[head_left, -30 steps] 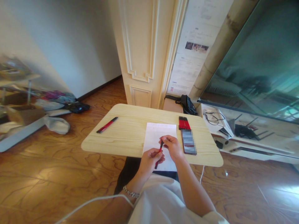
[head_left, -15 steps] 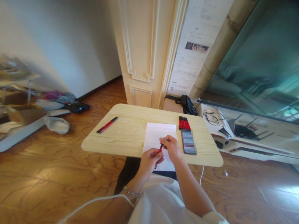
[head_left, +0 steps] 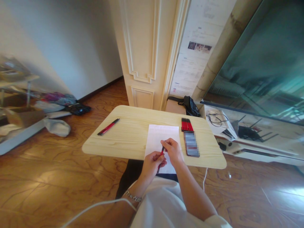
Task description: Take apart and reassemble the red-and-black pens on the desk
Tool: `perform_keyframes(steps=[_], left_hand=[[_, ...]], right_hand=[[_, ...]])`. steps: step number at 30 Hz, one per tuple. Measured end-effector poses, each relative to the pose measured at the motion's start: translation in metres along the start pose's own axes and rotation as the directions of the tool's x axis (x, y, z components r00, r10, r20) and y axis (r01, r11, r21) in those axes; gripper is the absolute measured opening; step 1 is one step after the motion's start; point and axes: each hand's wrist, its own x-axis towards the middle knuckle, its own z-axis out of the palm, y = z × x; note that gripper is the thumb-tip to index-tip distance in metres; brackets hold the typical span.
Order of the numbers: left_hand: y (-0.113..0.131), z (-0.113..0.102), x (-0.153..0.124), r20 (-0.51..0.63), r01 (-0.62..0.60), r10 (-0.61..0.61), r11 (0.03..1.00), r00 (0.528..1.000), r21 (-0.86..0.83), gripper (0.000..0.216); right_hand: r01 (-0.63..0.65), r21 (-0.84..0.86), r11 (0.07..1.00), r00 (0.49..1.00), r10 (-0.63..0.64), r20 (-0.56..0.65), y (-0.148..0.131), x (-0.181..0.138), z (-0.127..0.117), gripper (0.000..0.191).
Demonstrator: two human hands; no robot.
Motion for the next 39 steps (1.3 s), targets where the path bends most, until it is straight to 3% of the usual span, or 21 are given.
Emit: perform_keyframes(steps=[5,12,18,28,34,39], left_hand=[[0.005,-0.001,-0.001,0.009,0.019,-0.019,1.000,1.000,-0.015,0.033],[0.001,0.002,-0.001,-0.036,0.004,-0.003,1.000,0.999,0.011,0.032],[0.009,0.001,-0.003,0.012,0.040,-0.039,0.998,0.999,-0.040,0.038],[0.000,0.002,-0.002,-0.062,0.016,-0.014,0.999,0.998,0.028,0.032],[0.001,-0.001,0.000,-0.034,0.038,-0.037,0.999,0.999,0.039,0.033],[0.008,0.002,0.001,-0.005,0.043,-0.043,0.998,0.999,-0.037,0.036]], right_hand=[[-0.071,0.102,0.992,0.987,0.056,0.151,-0.003,-0.003,-0.001,0.034],[-0.020,0.025,1.000,0.998,0.018,0.061,0.002,-0.001,-0.001,0.026],[-0.091,0.131,0.987,0.987,0.072,0.143,-0.001,-0.003,-0.003,0.033],[0.028,0.004,1.000,0.997,-0.028,0.066,0.006,-0.003,0.004,0.029],[-0.004,-0.044,0.999,0.999,0.006,0.043,0.007,-0.004,0.004,0.033],[-0.031,-0.001,1.000,0.994,0.031,0.105,0.000,-0.002,-0.004,0.042]])
